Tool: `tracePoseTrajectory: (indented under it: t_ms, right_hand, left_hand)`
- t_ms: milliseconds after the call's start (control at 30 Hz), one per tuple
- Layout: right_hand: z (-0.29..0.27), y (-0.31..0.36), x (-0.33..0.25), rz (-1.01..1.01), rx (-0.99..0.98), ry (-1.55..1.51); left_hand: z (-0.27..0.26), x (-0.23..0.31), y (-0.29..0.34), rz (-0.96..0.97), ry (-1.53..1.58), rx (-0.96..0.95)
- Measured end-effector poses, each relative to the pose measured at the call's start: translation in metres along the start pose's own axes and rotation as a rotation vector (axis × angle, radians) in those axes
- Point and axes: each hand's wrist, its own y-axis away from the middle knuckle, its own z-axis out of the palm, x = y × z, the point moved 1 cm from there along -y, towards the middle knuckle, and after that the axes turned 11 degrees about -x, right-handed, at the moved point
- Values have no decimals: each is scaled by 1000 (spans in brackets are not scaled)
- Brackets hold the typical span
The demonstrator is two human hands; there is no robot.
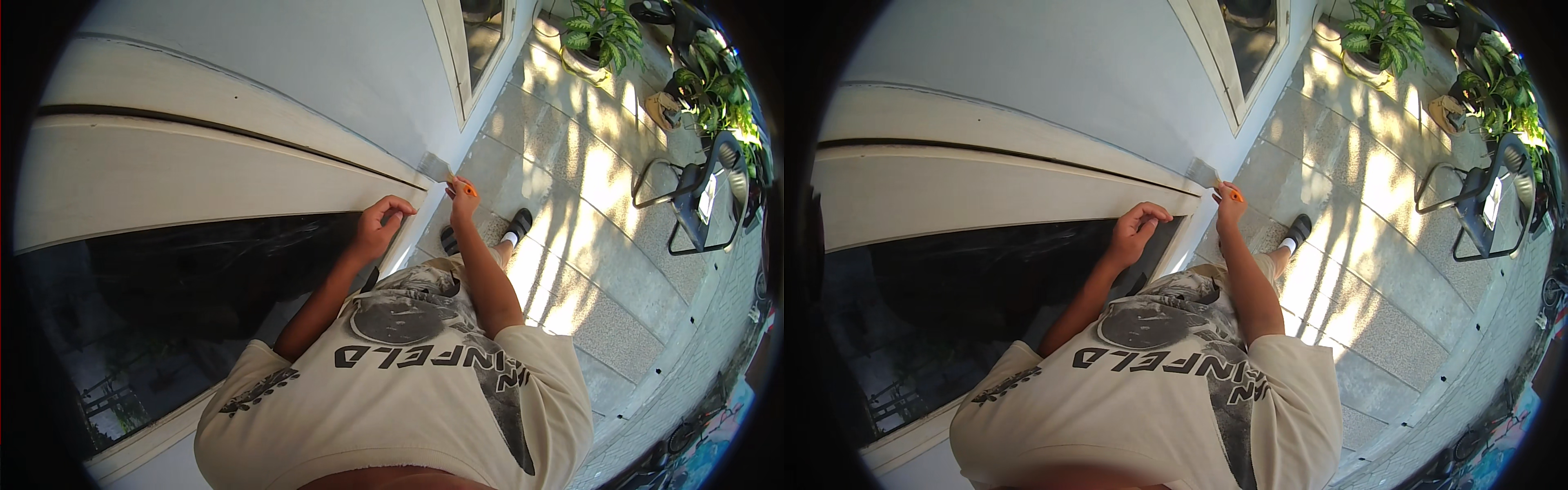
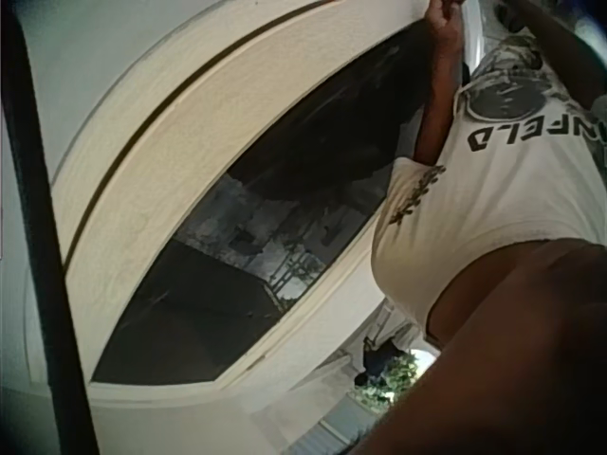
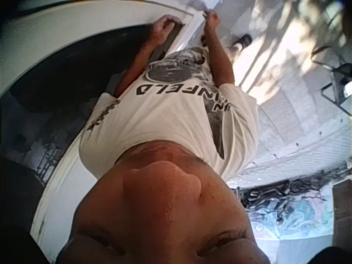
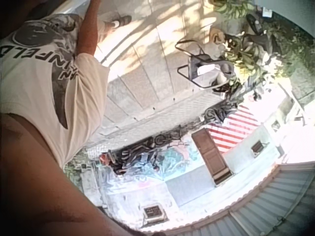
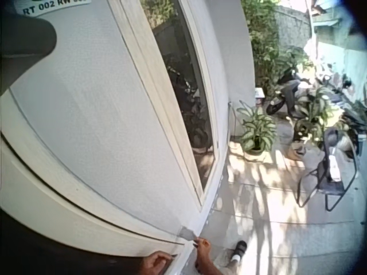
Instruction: The person paints a white door frame with a paint brush, applying white paint from a paint container.
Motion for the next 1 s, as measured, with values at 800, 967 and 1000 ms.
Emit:
tracePoseTrajectory:
  t_ms: [800,967,1000]
  right_hand:
    - [29,24,-31,27,-67,-69]
    - [6,-1,7,9,99,69]
    - [7,-4,8,23,124,105]
  left_hand:
    - [-3,-9,-3,7,-16,18]
    - [-3,-9,-1,13,-6,17]
    - [-2,-8,-1,14,-7,16]
